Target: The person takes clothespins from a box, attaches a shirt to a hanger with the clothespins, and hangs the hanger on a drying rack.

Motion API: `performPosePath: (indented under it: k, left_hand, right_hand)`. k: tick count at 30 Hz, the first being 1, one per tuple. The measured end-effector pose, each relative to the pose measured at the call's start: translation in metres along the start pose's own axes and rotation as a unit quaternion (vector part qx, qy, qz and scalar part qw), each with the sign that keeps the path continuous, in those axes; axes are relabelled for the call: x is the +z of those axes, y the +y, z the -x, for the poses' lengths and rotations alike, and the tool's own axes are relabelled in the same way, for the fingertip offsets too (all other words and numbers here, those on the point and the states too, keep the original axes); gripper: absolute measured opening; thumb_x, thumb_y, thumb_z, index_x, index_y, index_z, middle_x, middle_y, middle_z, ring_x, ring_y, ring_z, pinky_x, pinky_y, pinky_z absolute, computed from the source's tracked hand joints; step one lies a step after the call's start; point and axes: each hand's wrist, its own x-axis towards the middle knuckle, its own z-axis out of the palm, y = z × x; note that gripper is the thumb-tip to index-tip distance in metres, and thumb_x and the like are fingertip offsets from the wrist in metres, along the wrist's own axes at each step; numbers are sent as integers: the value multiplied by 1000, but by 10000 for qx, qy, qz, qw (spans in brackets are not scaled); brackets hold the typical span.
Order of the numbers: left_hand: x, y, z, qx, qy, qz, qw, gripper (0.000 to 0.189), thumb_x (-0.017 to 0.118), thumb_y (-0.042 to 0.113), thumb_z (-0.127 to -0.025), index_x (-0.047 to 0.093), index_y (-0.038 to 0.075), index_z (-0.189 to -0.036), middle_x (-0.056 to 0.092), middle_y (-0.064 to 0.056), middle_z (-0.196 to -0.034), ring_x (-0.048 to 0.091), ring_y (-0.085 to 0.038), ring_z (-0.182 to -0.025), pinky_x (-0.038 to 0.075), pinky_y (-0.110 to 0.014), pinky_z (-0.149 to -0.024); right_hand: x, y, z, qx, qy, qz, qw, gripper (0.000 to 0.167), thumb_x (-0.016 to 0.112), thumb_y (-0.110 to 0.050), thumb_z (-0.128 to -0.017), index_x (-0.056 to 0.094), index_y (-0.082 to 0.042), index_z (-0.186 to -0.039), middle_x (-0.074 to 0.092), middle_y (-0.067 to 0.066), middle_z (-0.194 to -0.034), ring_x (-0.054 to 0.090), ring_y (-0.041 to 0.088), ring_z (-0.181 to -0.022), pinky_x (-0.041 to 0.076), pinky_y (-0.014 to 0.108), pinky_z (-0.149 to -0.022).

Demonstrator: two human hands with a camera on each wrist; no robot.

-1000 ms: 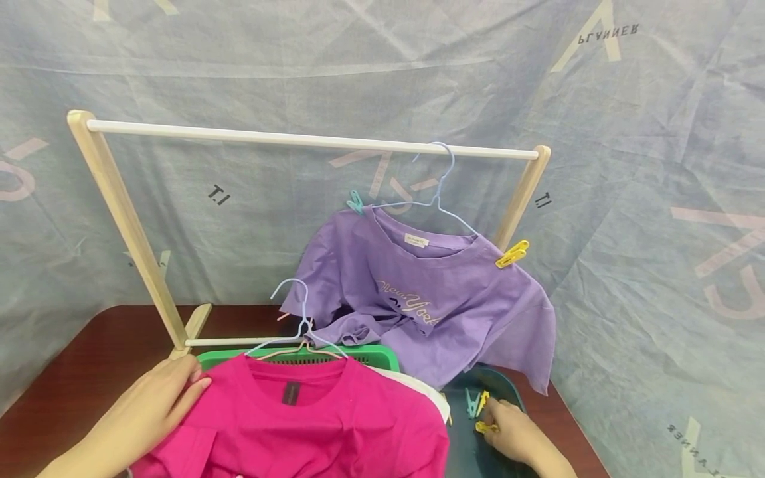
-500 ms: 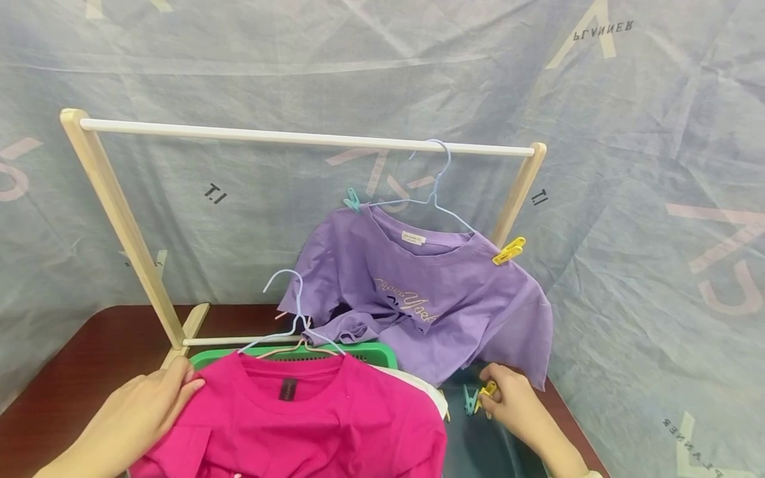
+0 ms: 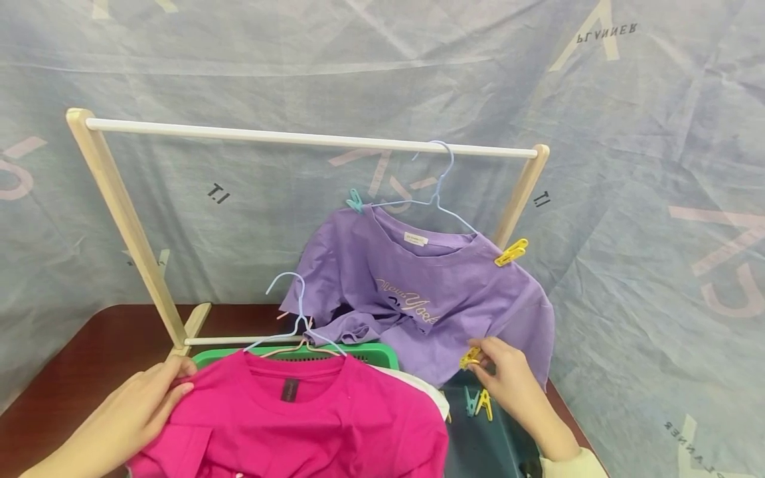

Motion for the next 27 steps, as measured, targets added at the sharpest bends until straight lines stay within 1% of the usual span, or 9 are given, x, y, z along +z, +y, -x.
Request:
performPosePath:
  k: [3,5,6,9,12,15,19,21,27]
  left_hand:
    - [0,-3,1,218,-67,206,9995,32,66,5,-78,54,11,-107,58,10,-99,54,-5,-85,34,-12,-82]
    - [0,-6,1,449,-74,386,9982,33,61,3,-82,53,7,-113,58,4,-106,55,-11,-94,27,-8,-92]
    - [1,-7,2,569,-43,484,9972,30,58,3,-85,53,6,-114,58,3,-106,54,-11,-96,25,-6,-93]
    - [2,-11,3,896,177,678,9935,20,45,12,-95,57,6,-108,57,4,-99,51,-9,-92,27,-6,-91]
    - [3,-13,3,1020,452,733,9911,31,33,24,-99,60,10,-96,55,9,-89,48,-6,-85,33,-10,-81]
    - [1,-13,4,922,510,643,9924,37,28,31,-99,60,14,-90,55,10,-87,46,-5,-81,34,-11,-77]
    - [-4,-11,7,564,358,287,9974,29,36,31,-98,60,16,-93,54,13,-89,44,-3,-79,35,-11,-73]
    - [-6,-10,8,433,302,126,9985,25,39,31,-98,60,17,-95,53,13,-91,45,-3,-80,36,-10,-74]
    - [-7,-11,11,337,320,49,9989,26,41,33,-97,61,17,-98,52,12,-92,49,-5,-85,34,-7,-82]
  right_hand:
    - [2,-5,-7,-34,-1,-119,9999,42,76,13,-58,64,-2,-96,63,2,-78,59,3,-66,47,8,-60]
    - [3,-8,-12,-52,21,-170,9998,44,75,14,-58,63,0,-97,64,3,-79,62,7,-67,47,8,-61]
    - [4,-10,-14,-73,36,-179,9998,44,75,14,-58,63,0,-98,64,4,-80,63,9,-67,47,8,-62]
    - [7,-15,-22,-189,76,-269,9994,45,75,14,-57,63,0,-99,66,5,-82,66,15,-68,48,9,-65]
    - [9,-21,-30,-327,103,-354,9988,45,74,15,-58,64,-2,-98,67,5,-83,66,16,-70,48,9,-67]
    - [10,-27,-39,-480,100,-465,9977,45,73,16,-58,64,-3,-98,67,4,-85,66,15,-70,48,10,-67]
    - [12,-36,-51,-642,66,-701,9954,44,74,14,-60,65,-4,-99,66,3,-85,64,13,-70,49,12,-66]
    - [13,-41,-55,-665,53,-809,9945,43,74,12,-61,65,-4,-100,65,2,-84,63,11,-71,49,13,-66]
    - [16,-59,-70,-712,40,-1151,9908,40,75,10,-64,62,-2,-101,66,4,-84,65,13,-71,50,15,-66]
